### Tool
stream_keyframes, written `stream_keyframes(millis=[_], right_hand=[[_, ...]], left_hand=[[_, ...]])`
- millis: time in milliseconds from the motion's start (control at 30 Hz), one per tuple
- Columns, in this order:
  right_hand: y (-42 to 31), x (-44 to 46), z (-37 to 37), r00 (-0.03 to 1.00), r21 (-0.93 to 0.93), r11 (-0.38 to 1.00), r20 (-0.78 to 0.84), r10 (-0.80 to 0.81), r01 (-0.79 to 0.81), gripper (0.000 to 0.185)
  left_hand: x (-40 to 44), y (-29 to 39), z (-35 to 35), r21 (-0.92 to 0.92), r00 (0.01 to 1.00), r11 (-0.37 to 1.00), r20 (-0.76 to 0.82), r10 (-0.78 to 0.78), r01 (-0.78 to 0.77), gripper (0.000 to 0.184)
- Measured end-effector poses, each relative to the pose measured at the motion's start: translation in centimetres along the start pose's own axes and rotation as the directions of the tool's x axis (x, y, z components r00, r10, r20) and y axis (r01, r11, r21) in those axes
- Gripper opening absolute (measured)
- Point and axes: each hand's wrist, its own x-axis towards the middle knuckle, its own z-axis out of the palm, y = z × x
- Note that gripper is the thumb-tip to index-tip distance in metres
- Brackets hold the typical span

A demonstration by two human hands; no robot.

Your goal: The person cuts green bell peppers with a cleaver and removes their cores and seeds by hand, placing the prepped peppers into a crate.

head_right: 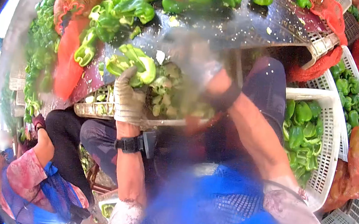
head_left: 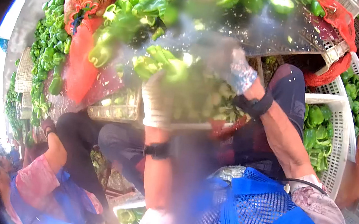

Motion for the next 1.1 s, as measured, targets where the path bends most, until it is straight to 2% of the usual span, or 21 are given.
stream_keyframes(millis=[67,100,167,200,233,300,333,433,467,533,600,700,833,867,933,967,1033,1100], right_hand=[[-0.2,4.2,-2.3,0.965,-0.253,0.960,-0.199,-0.169,0.117,0.021],[-0.3,6.1,-3.3,0.982,-0.388,0.920,-0.147,-0.119,0.053,0.021],[1.7,9.8,-3.3,0.991,-0.600,0.799,-0.076,-0.110,0.042,0.021],[4.2,11.9,-2.1,0.987,-0.674,0.734,-0.045,-0.153,0.083,0.021],[6.5,13.2,-0.4,0.983,-0.735,0.667,-0.004,-0.185,0.123,0.021],[10.4,14.3,3.3,0.986,-0.964,0.254,0.040,-0.161,0.081,0.028],[11.3,14.3,4.7,0.988,-0.998,0.015,0.056,-0.145,0.058,0.032],[10.1,14.5,4.7,0.975,-0.973,0.184,0.100,-0.198,0.137,0.026],[9.4,14.2,4.2,0.975,-0.951,0.272,0.095,-0.202,0.149,0.026],[7.8,13.5,2.6,0.976,-0.865,0.479,0.053,-0.210,0.150,0.026],[6.1,12.2,0.3,0.981,-0.714,0.688,-0.008,-0.195,0.131,0.026],[2.7,9.1,-3.3,0.989,-0.406,0.911,-0.086,-0.119,0.074,0.027],[-2.5,3.0,-4.5,0.998,-0.024,1.000,-0.062,0.006,-0.008,0.028],[-4.1,1.1,-4.0,0.997,0.099,0.993,-0.036,0.066,-0.062,0.035],[-5.1,-1.2,-3.3,0.999,0.117,0.993,-0.003,0.033,-0.033,0.044],[-4.8,-2.3,-3.1,0.998,0.016,0.998,0.011,-0.054,0.053,0.046],[-5.6,-3.1,-3.1,0.999,-0.058,0.998,0.029,-0.035,0.036,0.048],[-7.3,-3.2,-2.7,0.984,-0.002,0.984,0.031,0.176,-0.176,0.048]], left_hand=[[1.0,0.1,-1.6,0.253,0.995,0.965,0.084,0.045,-0.065,0.034],[1.4,0.6,-1.8,0.369,0.990,0.923,0.126,0.067,-0.110,0.035],[1.6,1.8,-0.8,0.161,0.994,0.981,-0.008,-0.111,0.111,0.036],[1.5,2.3,-0.2,0.078,0.991,0.988,0.002,-0.137,0.137,0.037],[1.6,2.5,-0.7,0.124,0.985,0.978,-0.027,-0.168,0.170,0.037],[2.0,2.9,-1.9,0.215,0.971,0.947,-0.088,-0.224,0.238,0.039],[2.2,3.0,-2.2,0.243,0.972,0.943,-0.107,-0.208,0.228,0.040],[2.0,3.1,-2.4,0.320,0.973,0.923,-0.152,-0.172,0.213,0.042],[2.1,3.4,-2.3,0.276,0.964,0.931,-0.179,-0.196,0.241,0.028],[2.4,4.8,-1.1,0.370,0.972,0.902,-0.156,-0.178,0.224,0.030],[3.4,5.7,-1.1,0.391,0.977,0.896,-0.090,-0.191,0.211,0.037],[4.9,6.2,-2.5,0.649,0.982,0.738,-0.156,-0.107,0.183,0.048],[6.5,4.9,-5.6,0.818,0.979,0.565,-0.185,0.090,0.102,0.054],[6.2,4.8,-5.6,0.844,0.976,0.531,-0.169,0.140,0.070,0.055],[6.4,4.3,-6.0,0.901,0.956,0.433,-0.148,0.253,0.025,0.052],[6.8,4.0,-6.4,0.929,0.937,0.370,-0.149,0.315,0.023,0.047],[7.5,3.5,-7.5,0.921,0.939,0.388,-0.121,0.322,-0.015,0.041],[7.6,3.8,-7.3,0.884,0.955,0.467,-0.116,0.274,-0.026,0.037]])
